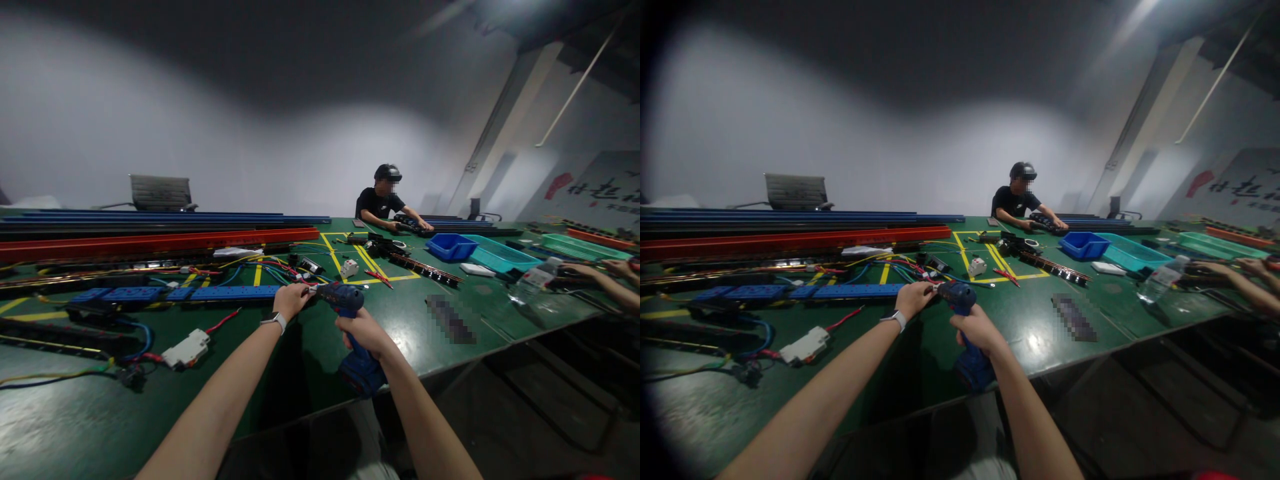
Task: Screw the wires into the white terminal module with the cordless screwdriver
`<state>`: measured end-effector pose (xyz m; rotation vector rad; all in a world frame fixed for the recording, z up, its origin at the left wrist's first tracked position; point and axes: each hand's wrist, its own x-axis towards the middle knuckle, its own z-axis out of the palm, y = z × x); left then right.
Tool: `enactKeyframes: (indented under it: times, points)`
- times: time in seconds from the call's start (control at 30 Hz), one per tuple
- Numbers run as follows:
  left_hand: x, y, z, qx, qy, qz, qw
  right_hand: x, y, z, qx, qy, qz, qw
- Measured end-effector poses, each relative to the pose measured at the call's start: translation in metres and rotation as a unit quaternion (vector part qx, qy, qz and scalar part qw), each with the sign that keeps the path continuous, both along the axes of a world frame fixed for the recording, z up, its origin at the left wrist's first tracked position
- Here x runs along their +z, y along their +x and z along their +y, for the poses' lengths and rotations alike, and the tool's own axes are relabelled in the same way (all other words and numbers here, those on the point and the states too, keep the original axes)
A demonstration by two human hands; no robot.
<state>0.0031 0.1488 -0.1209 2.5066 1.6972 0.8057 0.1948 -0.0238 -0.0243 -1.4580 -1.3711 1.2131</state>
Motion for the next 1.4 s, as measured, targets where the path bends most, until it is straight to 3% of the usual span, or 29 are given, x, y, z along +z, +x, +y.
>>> enactKeyframes:
  times: [1.4]
  points:
    - [-0.0028, 0.0005, 0.0021, 0.003, 0.007, 0.004, 1.0, -0.0006, -0.0006, -0.001, -0.002, 0.004, 0.013, 1.0]
